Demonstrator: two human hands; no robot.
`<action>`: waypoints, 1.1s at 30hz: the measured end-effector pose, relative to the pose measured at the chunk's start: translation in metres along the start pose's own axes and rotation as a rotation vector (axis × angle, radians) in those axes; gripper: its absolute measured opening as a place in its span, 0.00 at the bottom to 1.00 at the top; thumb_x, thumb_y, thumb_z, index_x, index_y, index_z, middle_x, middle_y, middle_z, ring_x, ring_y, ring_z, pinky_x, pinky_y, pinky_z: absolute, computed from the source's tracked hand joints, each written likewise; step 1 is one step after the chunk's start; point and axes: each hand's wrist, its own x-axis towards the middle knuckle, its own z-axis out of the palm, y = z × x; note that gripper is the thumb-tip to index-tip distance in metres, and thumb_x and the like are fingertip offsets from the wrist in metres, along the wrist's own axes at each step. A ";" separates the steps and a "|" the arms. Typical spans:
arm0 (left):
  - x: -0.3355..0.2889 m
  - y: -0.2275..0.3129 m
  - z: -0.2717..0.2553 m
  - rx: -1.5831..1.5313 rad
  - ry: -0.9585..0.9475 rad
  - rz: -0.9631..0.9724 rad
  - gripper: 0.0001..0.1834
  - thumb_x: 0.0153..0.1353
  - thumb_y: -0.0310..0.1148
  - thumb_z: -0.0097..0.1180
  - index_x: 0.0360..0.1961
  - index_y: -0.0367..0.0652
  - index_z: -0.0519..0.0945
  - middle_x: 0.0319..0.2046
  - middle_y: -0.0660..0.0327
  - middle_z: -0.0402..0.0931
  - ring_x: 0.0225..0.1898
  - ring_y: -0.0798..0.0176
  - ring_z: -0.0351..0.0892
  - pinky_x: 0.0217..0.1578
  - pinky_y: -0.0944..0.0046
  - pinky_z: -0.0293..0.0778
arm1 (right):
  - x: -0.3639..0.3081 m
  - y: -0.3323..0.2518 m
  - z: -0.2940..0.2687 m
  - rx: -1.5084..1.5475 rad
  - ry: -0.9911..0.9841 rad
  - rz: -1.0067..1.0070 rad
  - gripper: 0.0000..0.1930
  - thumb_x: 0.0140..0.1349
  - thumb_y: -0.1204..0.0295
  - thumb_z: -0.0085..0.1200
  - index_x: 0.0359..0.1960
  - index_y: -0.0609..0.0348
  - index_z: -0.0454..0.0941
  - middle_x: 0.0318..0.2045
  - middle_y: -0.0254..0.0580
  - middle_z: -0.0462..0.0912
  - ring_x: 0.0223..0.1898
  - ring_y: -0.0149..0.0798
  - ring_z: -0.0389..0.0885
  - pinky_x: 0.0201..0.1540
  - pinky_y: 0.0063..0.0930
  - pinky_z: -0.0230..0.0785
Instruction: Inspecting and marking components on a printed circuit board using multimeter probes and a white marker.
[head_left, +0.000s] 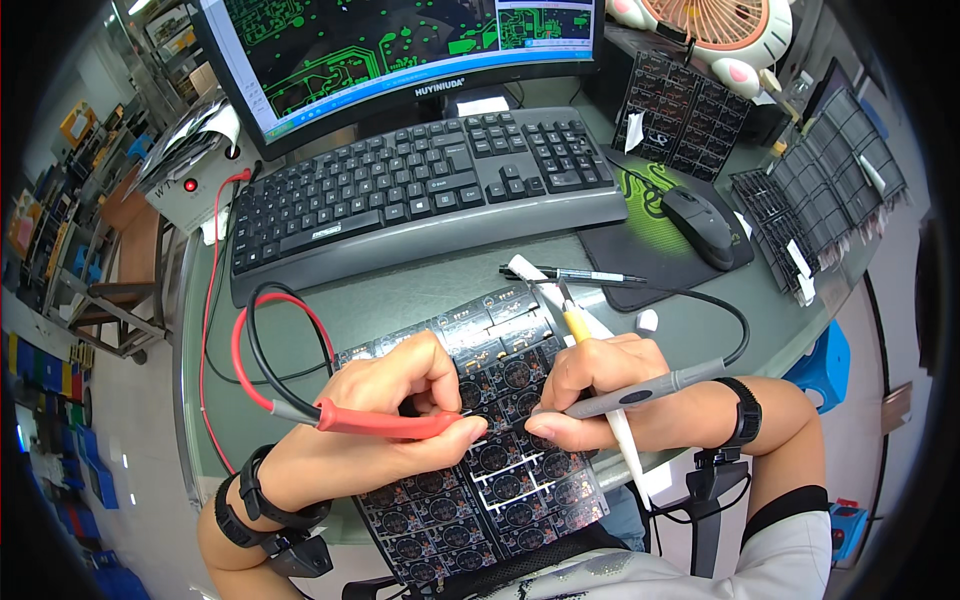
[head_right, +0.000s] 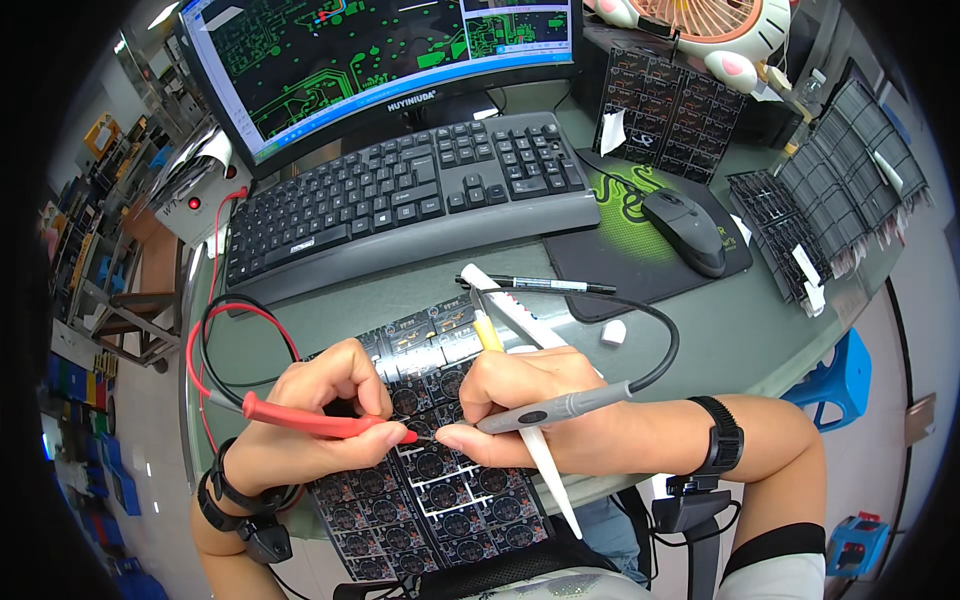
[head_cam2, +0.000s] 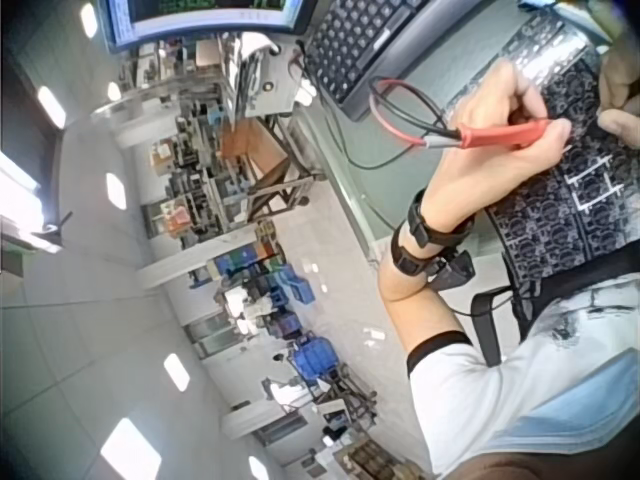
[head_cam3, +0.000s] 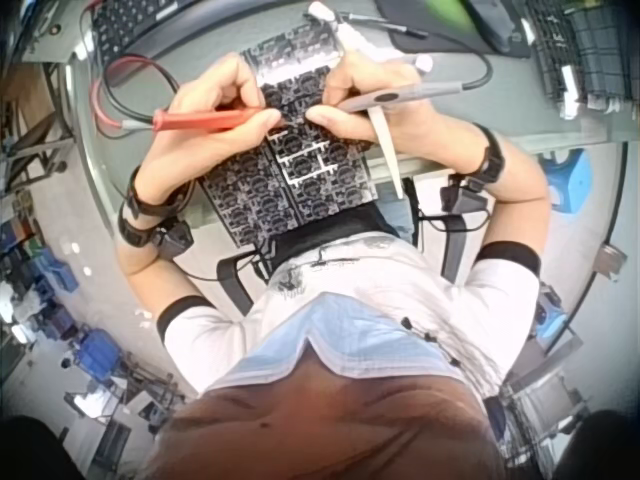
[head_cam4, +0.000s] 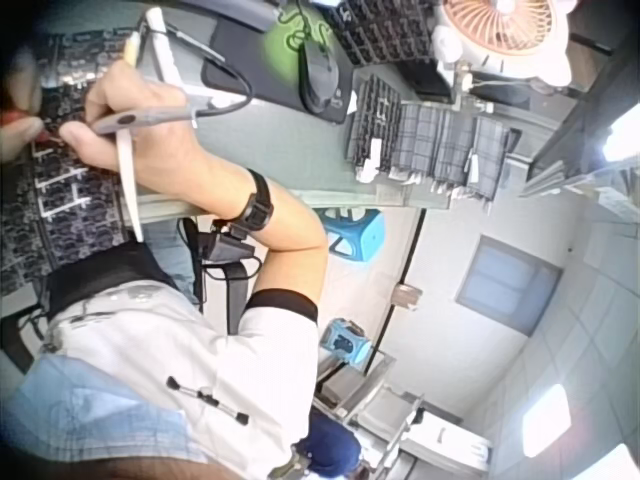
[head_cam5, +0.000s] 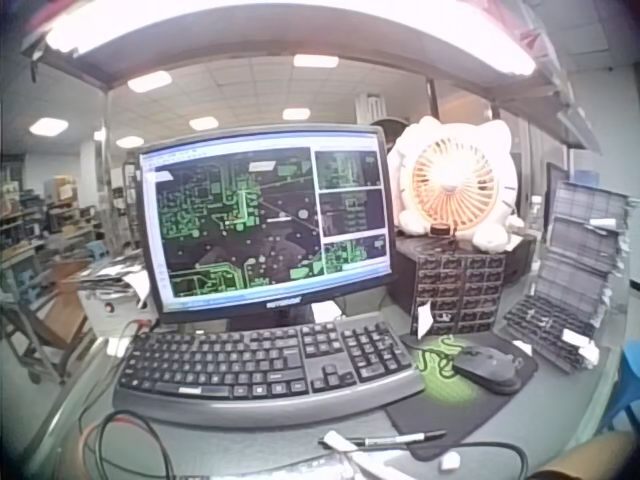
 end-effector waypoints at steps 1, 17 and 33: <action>0.000 0.000 0.000 0.000 0.001 -0.001 0.15 0.52 0.24 0.65 0.27 0.42 0.67 0.22 0.66 0.75 0.25 0.78 0.74 0.25 0.76 0.68 | 0.000 0.000 0.000 0.001 -0.005 0.004 0.15 0.52 0.70 0.68 0.24 0.56 0.69 0.16 0.33 0.73 0.15 0.32 0.72 0.17 0.26 0.62; 0.001 -0.003 0.000 -0.037 -0.003 -0.038 0.15 0.53 0.24 0.64 0.29 0.41 0.66 0.25 0.65 0.75 0.29 0.76 0.75 0.29 0.74 0.70 | 0.003 -0.001 -0.001 0.014 -0.001 0.025 0.14 0.53 0.71 0.66 0.23 0.57 0.69 0.17 0.35 0.73 0.15 0.31 0.70 0.17 0.25 0.60; -0.011 0.026 -0.007 -0.177 -0.125 -0.065 0.16 0.55 0.29 0.63 0.42 0.37 0.72 0.20 0.69 0.72 0.22 0.79 0.67 0.23 0.73 0.62 | 0.043 -0.021 -0.004 0.089 -0.173 0.055 0.14 0.55 0.70 0.64 0.30 0.59 0.69 0.25 0.36 0.77 0.26 0.32 0.78 0.26 0.25 0.68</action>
